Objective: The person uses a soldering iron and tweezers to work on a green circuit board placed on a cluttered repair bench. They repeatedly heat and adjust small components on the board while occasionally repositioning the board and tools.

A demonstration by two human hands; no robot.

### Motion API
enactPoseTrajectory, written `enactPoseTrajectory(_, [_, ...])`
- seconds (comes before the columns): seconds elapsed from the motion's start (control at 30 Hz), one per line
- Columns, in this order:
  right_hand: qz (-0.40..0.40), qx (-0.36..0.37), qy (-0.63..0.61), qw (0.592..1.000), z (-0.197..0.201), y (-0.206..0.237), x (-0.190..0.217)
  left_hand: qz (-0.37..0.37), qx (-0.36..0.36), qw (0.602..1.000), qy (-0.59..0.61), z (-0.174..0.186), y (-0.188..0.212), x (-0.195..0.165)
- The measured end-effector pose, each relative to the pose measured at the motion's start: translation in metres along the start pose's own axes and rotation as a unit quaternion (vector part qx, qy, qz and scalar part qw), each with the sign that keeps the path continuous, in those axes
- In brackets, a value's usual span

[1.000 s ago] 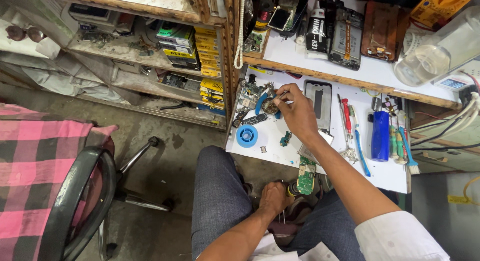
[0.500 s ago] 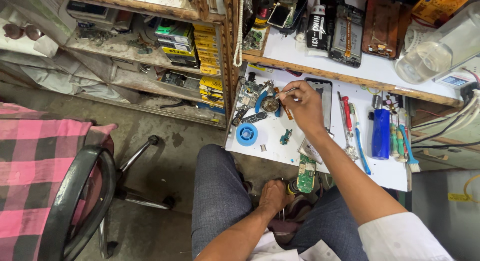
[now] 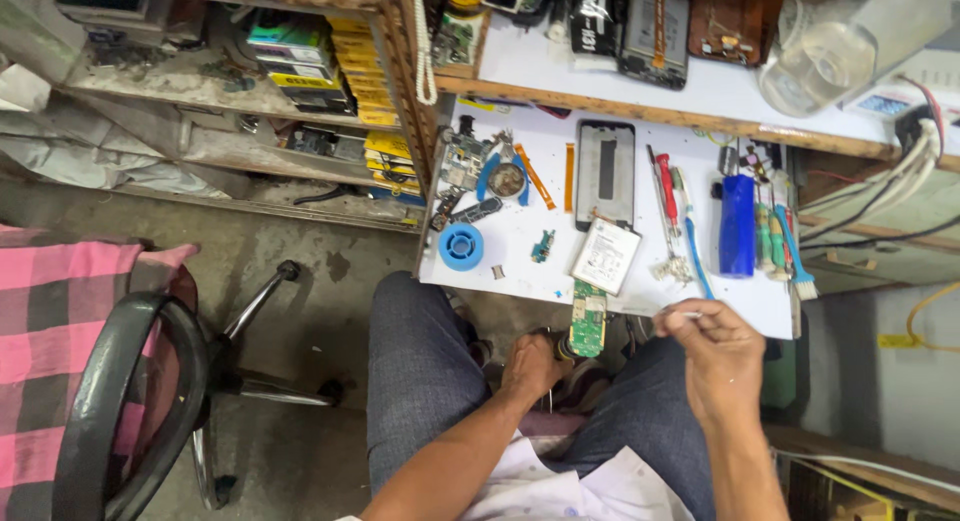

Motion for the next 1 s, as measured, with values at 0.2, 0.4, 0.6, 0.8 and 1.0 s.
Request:
enactPoseTrajectory(0.2, [-0.068, 0.017, 0.063, 0.996, 0.013, 0.021, -0.036, -0.007, -0.011, 1.000, -0.013, 0.011, 0.001, -0.006])
enactPoseTrajectory(0.4, [-0.094, 0.016, 0.129, 0.987, 0.009, 0.023, -0.048, 0.000, 0.012, 1.000, 0.003, 0.017, 0.004, -0.011])
enactPoseTrajectory(0.6, [-0.092, 0.018, 0.114, 0.989, 0.003, 0.025, -0.055, 0.002, 0.009, 1.000, -0.002, 0.022, 0.006, -0.015])
enactPoseTrajectory(0.8, [-0.078, 0.016, 0.111, 0.991, 0.002, 0.024, -0.053, 0.017, 0.024, 1.000, -0.001, 0.017, 0.005, -0.012])
enactPoseTrajectory(1.0, [-0.076, 0.015, 0.112, 0.991, 0.002, 0.026, -0.051, 0.015, 0.030, 0.999, -0.017, 0.013, 0.004, -0.009])
Point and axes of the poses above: each hand's wrist, its own y-axis away from the middle knuckle, its own z-axis out of the back of the hand, x = y × z, the point moved 10 cm from there along -y, towards the middle knuckle, and after that the axes turned 3 degrees about -y, right-handed, at the moved point
